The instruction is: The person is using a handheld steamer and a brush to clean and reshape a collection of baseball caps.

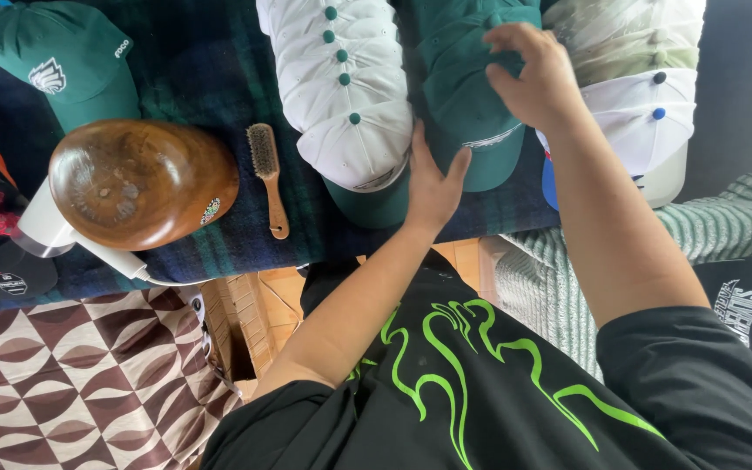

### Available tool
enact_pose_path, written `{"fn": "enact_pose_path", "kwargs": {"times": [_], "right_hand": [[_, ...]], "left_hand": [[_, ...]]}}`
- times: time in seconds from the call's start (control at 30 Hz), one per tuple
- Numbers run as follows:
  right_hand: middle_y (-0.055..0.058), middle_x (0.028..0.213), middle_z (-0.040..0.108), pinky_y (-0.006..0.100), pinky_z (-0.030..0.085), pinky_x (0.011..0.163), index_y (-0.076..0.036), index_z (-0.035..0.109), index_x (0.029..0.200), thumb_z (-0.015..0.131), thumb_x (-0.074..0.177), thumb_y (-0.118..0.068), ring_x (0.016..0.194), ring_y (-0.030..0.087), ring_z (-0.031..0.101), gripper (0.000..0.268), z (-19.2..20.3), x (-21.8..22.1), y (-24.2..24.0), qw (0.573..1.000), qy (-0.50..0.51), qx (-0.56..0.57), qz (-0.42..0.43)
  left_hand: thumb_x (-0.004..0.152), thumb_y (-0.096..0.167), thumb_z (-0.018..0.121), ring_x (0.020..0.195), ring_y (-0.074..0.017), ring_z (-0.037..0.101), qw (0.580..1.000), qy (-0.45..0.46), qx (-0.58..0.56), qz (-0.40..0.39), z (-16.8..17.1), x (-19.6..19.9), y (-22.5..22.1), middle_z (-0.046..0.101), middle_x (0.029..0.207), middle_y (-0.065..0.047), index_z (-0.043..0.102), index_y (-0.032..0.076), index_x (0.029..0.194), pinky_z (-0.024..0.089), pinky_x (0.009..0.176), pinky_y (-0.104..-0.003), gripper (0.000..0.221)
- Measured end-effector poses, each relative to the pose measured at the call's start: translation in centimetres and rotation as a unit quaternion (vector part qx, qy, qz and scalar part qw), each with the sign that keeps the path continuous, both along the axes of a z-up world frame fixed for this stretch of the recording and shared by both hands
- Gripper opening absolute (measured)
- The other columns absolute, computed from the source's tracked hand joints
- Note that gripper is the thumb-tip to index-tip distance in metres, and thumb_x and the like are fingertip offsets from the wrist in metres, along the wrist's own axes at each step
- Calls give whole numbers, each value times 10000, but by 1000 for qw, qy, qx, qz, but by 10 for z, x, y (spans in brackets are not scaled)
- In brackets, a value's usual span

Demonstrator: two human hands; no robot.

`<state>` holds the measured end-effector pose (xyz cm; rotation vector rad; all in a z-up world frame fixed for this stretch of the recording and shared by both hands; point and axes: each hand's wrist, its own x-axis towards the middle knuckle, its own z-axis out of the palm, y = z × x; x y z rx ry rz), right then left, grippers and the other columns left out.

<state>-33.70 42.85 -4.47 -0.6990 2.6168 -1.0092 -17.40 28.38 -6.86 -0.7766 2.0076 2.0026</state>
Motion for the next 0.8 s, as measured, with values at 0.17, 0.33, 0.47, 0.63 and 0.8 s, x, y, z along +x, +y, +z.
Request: {"fn": "enact_pose_path", "kwargs": {"times": [0.17,0.33,0.47,0.63,0.8], "right_hand": [[98,1382,488,427,434,1117,-98,529,1373,612,1076,-200,1314,262,490,325,-10,18,25,957,119,-198,-175],[197,1569,398,413,299,1239,-27,399,1516,553,1098,-346,1480,303,370,548,-91,52,40,924,-4,-254,-285],[172,1690,246,397,220,1274,-85,235,1614,435,1052,-524,1571,277,233,740,-103,59,22,885,-152,-252,-361],[160,1631,361,411,282,1278,-88,336,1575,417,1143,-407,1540,275,319,543,-79,51,7,901,-21,-317,-295],[145,1574,467,403,331,1197,-130,408,1530,535,1076,-359,1466,287,425,524,-77,28,28,936,-42,-181,-300]], "left_hand": [[859,589,561,1551,-360,233,1000,20,0,14,13,-33,-4,193,1678,-242,65,20,1613,218,1256,-427,1067],[845,640,524,1520,-371,311,999,18,3,43,0,-51,8,253,1658,-240,110,-10,1597,255,1249,-417,1077],[845,644,519,1502,-348,358,997,0,17,79,-15,-60,13,364,1620,-217,214,8,1586,237,1257,-386,1024],[850,635,535,1504,-370,350,995,40,-27,86,-7,-65,21,345,1617,-254,200,-10,1579,258,1247,-412,1028],[869,581,520,1497,-370,362,994,-11,-19,106,-14,-70,18,367,1615,-240,223,1,1581,245,1239,-408,966]]}}
